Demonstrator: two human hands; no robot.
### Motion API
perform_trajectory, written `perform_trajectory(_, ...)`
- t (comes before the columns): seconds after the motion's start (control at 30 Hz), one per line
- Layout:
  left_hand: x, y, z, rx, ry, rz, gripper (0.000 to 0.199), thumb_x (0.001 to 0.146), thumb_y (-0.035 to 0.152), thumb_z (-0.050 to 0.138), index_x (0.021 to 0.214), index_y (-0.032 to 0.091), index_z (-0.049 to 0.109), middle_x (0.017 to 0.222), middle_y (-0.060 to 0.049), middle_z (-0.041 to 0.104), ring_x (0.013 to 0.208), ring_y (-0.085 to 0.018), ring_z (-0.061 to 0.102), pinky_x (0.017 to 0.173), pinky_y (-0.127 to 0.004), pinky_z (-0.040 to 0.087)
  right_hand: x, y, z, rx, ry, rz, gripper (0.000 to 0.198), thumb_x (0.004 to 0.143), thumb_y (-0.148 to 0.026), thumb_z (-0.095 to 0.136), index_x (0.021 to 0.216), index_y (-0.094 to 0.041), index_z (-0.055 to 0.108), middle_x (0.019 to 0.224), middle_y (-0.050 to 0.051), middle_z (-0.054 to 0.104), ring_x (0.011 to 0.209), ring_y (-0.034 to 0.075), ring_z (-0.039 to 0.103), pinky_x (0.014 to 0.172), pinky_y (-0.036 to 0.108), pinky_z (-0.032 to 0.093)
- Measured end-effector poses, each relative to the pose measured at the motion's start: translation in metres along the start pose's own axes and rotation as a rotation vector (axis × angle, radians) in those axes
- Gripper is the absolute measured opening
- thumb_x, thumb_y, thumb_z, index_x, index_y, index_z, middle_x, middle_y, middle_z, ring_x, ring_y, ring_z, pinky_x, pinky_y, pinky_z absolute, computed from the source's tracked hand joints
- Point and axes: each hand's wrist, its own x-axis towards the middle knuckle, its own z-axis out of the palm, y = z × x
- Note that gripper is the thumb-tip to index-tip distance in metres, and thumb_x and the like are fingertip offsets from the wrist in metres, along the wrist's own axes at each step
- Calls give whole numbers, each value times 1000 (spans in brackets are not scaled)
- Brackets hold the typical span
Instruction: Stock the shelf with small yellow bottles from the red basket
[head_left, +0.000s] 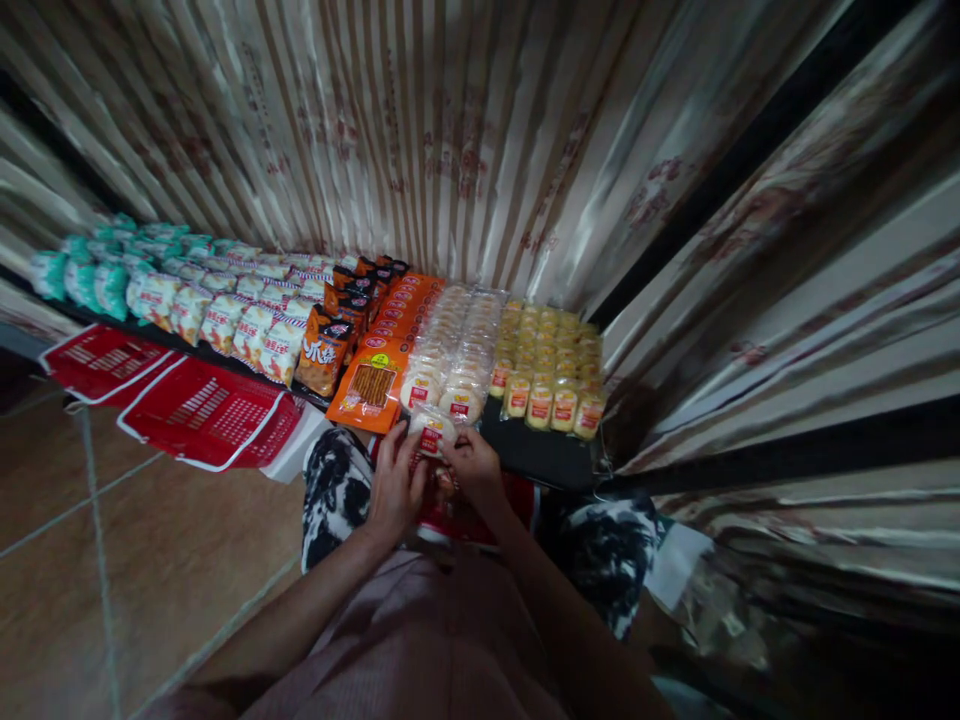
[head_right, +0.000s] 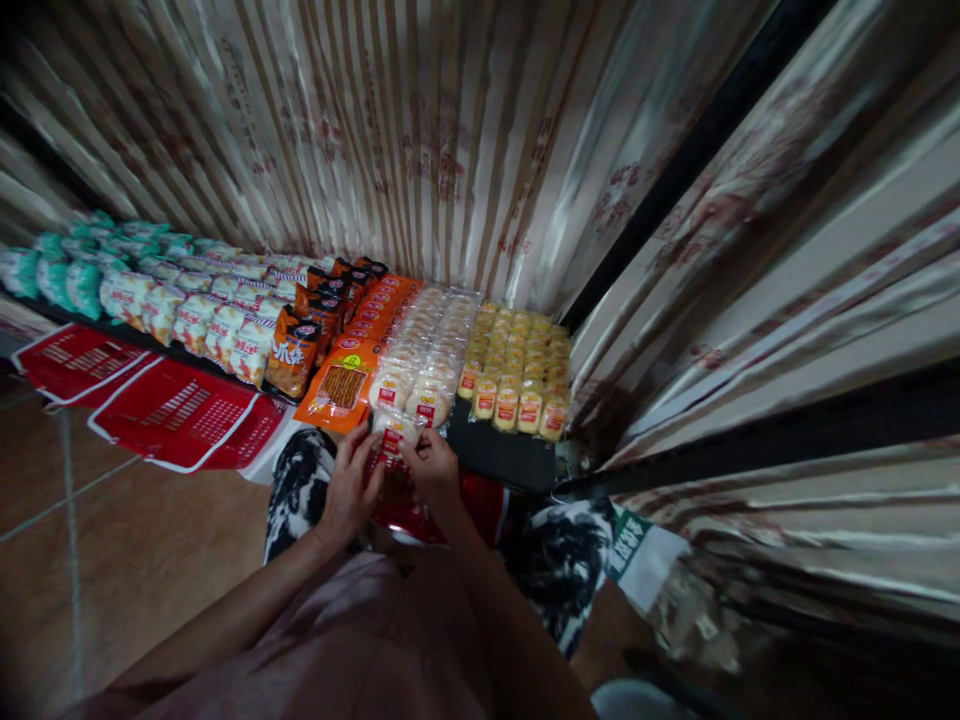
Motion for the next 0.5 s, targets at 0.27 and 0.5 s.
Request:
perform_trajectory(0.27,12,-9,27,63,50,-46,45,85,21,45,129,14,40,140,-15,24,132,-28,25,108,-45,29,26,-8,20,-178,1,-151,16,77,-36,54,79,-20,56,75,2,63,62,14,59,59,25,47)
perform_trajectory(0.5,31,-12,32,83,57,-123,41,84,21,47,124,13,45,136,-16,28,128,-29,30,105,-44,34,30,-11,20,-304,1,-230,28,82,-28,46,101,-14,60,94,11,62,74,18,60,73,31,48)
